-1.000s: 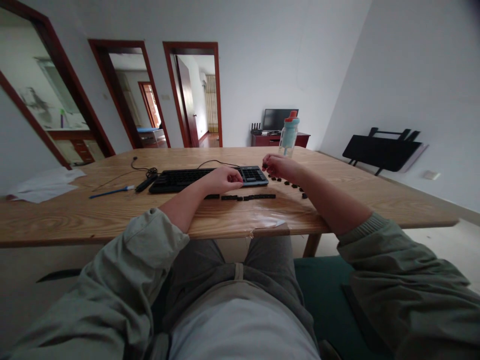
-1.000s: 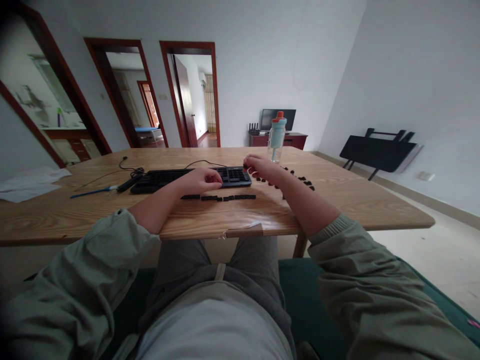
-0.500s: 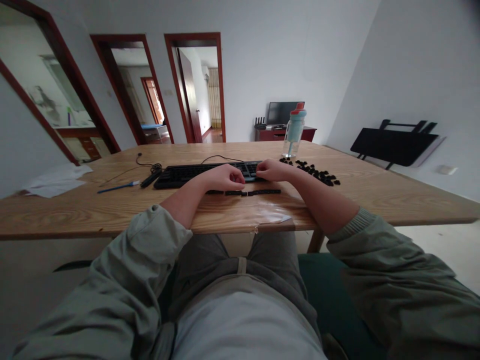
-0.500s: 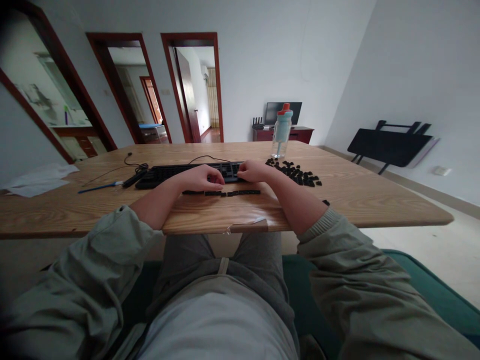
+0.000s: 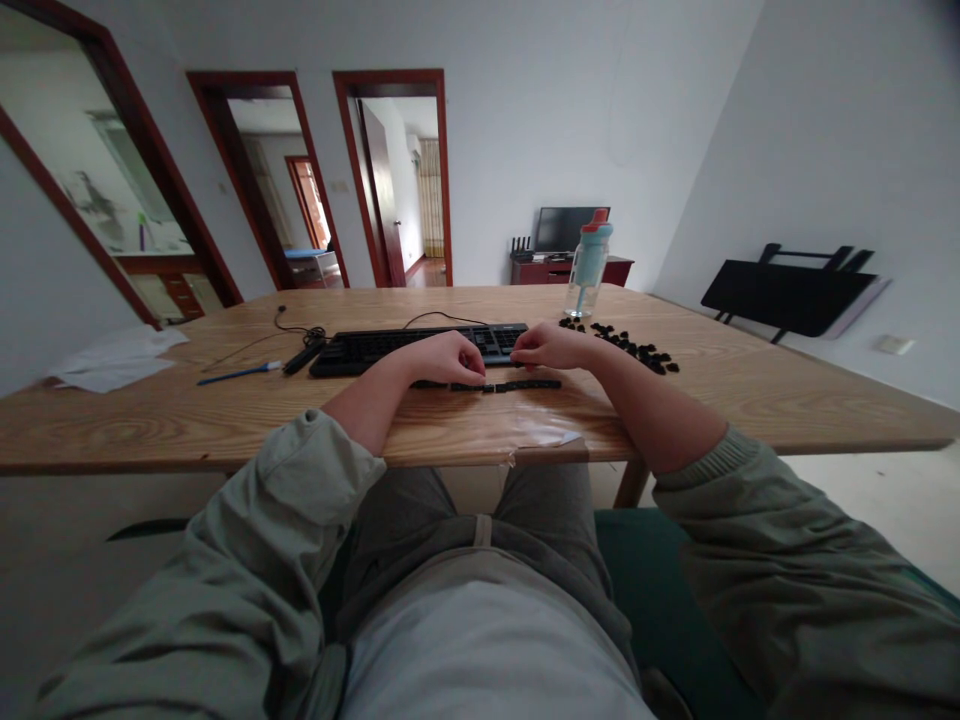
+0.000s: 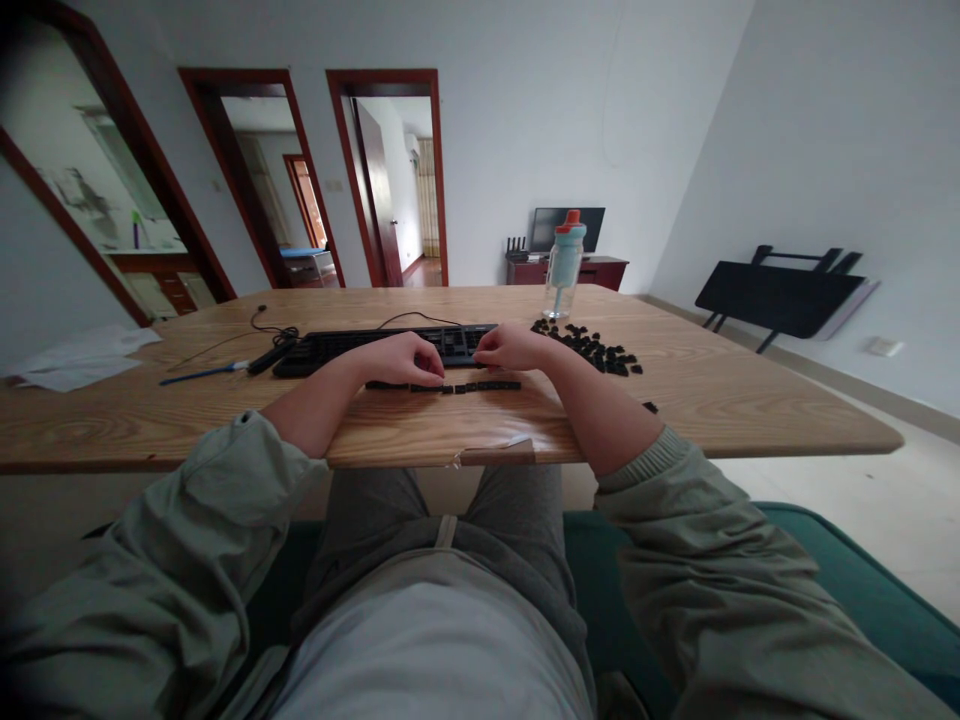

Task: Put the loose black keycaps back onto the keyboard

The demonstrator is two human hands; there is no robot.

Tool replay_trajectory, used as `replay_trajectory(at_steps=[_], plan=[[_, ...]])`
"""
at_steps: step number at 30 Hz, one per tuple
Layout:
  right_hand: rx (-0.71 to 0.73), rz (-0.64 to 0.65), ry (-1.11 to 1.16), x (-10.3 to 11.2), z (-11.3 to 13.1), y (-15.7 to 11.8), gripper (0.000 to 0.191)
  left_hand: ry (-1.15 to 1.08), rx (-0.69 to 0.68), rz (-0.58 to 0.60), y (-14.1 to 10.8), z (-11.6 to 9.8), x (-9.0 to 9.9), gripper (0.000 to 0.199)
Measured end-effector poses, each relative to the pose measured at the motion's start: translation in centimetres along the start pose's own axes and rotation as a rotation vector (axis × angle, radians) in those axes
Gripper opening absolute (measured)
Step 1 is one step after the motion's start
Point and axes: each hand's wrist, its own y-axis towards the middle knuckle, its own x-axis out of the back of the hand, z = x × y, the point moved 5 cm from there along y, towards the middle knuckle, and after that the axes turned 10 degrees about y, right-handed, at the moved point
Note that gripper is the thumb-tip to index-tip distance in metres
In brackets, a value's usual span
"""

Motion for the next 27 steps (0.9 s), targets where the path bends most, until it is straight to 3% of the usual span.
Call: replay_trajectory(at_steps=[16,27], plan=[[-0.06,0.107,0.052,-0.74,-0.26,-0.16,0.036,-0.038,-0.02,0.009,0.18,-0.3,-0.49,0.026],[-0.009,0.114,0.058,-0.77,-0.36,0.0,0.035,-0.027,-0.018,-0.008,0.12,-0.3,-0.45,0.027]])
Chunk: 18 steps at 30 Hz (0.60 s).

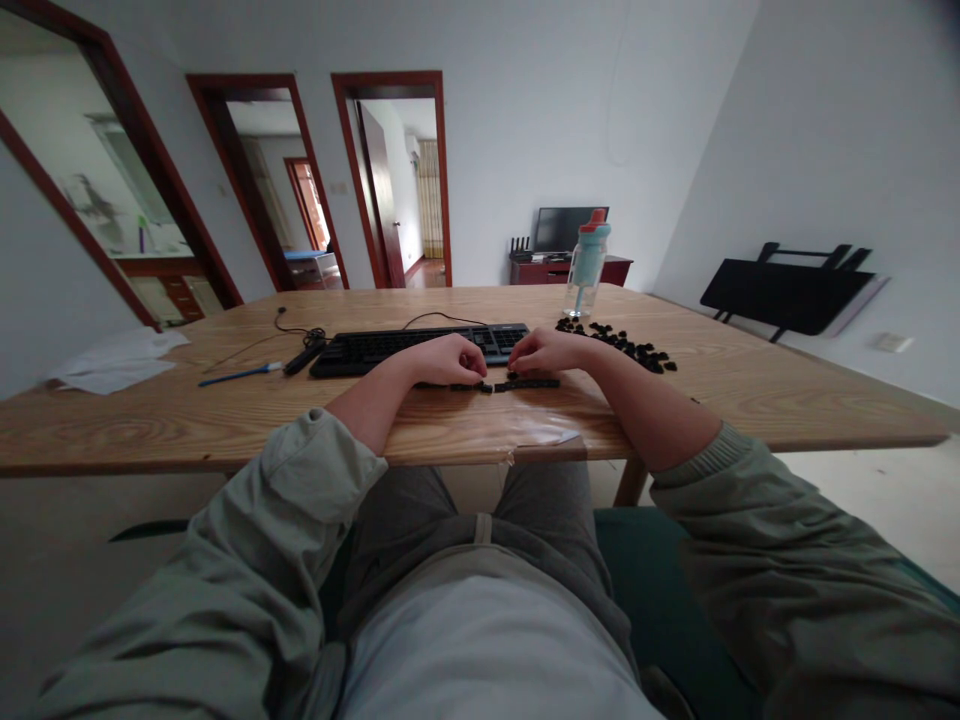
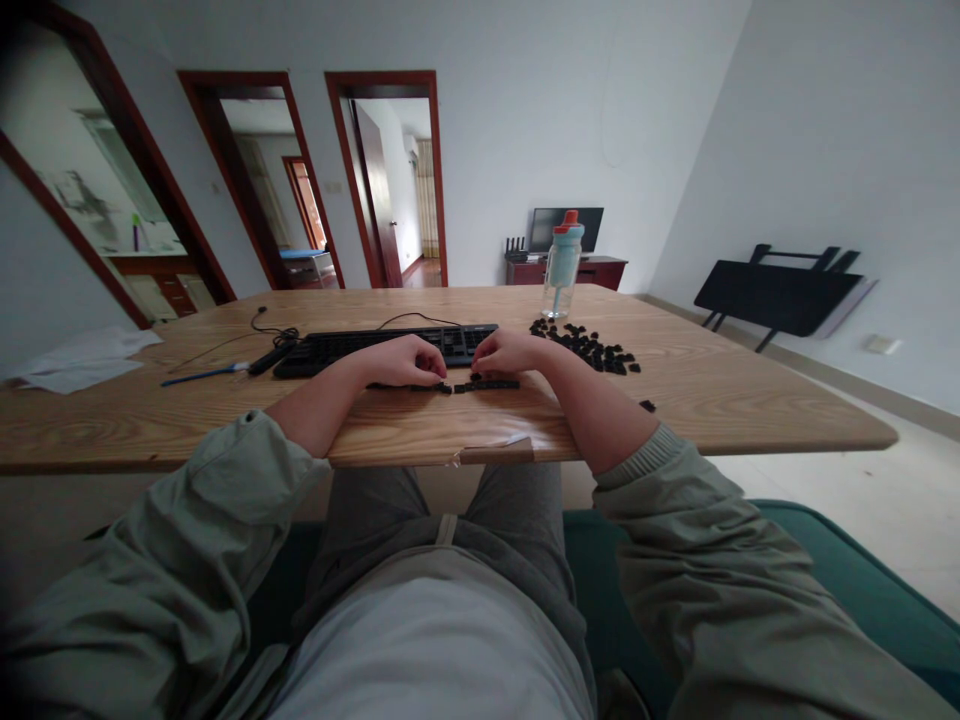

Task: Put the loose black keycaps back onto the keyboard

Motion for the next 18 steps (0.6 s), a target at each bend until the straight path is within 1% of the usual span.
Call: replay_trajectory(at_steps=[7,13,18], plan=[[-0.016,0.021,-0.023,-0.23,0.45,-0.24,0.036,-0.011,0.005,0.013,0.12,0.13,-0.11,0.023],[-0.013,0.017,-0.048,-0.25,0.14,-0.02,0.037,0.036,0.016,0.036,0.08,0.04,-0.13,0.026],[-0.009,0.023,-0.065,-0.25,-0.05,0.1,0.039,0.029,0.029,0.044,0.06,0.08,-0.08,0.025]])
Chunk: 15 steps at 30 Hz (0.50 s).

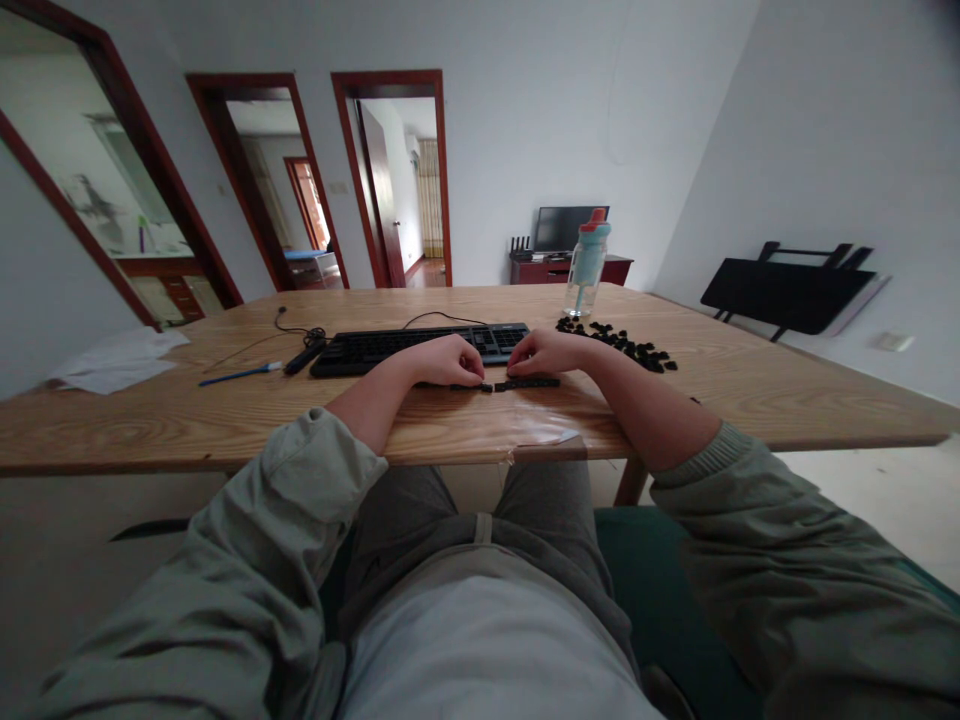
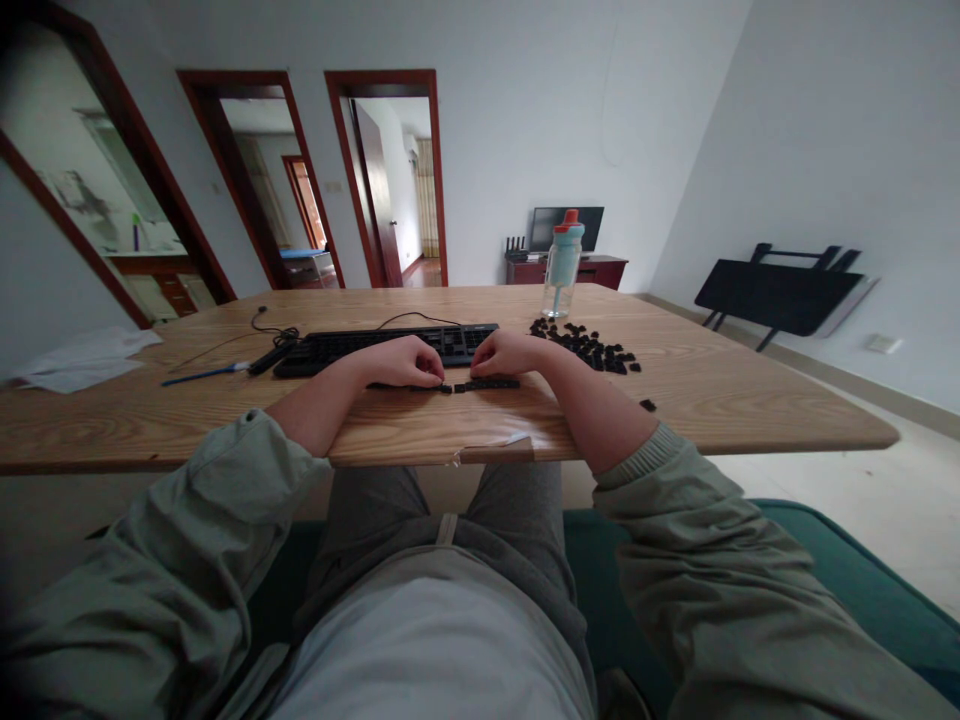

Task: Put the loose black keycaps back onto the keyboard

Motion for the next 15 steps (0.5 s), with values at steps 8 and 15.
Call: replay_trajectory(at_steps=[8,15], plan=[[-0.035,0.002,0.015,0.12,0.25,-0.36,0.041,0.024,0.003,0.024,-0.09,-0.01,-0.05,0.027],[-0.017,-0.012,-0.001,0.2,0.72,-0.56,0.038,0.034,-0.003,-0.013,-0.18,-0.23,0.27,0.027]])
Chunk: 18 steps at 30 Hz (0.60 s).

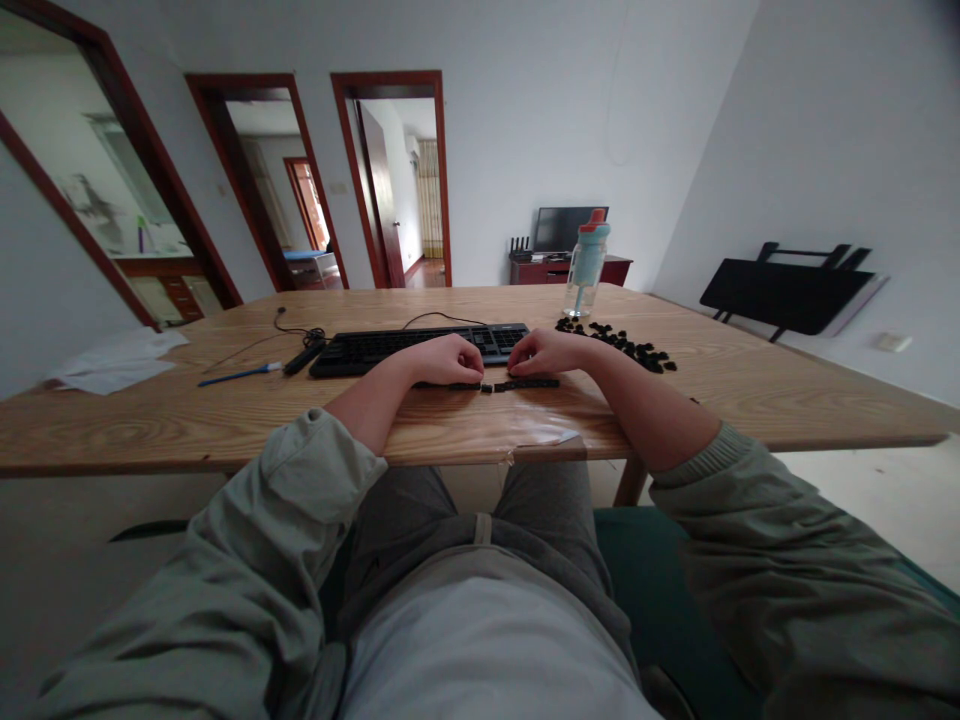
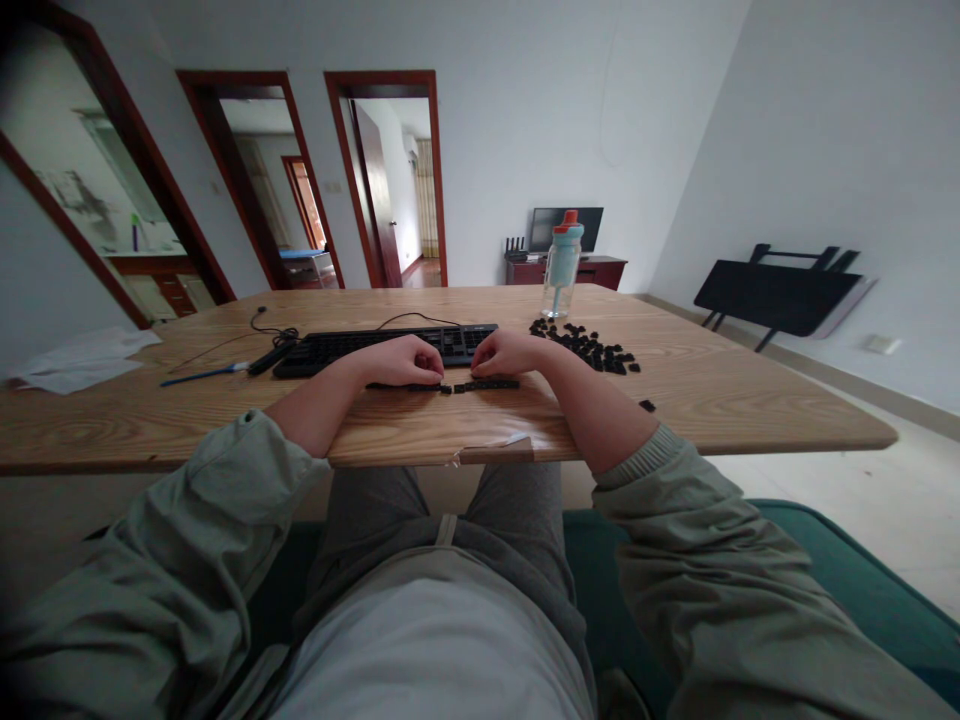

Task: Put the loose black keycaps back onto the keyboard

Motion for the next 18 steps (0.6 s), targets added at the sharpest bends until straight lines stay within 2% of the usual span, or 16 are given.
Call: replay_trajectory(at_steps=[3,7,18], plan=[[0.004,0.009,-0.016,-0.03,-0.07,0.08,0.036,-0.02,-0.023,-0.021,0.04,-0.31,0.06,0.031],[-0.008,0.01,0.001,-0.06,-0.5,0.34,0.035,-0.039,-0.042,0.006,0.22,-0.64,-0.39,0.034],[-0.02,0.008,0.006,-0.1,-0.6,0.33,0.033,0.04,0.006,-0.005,0.45,-0.74,-0.63,0.03]])
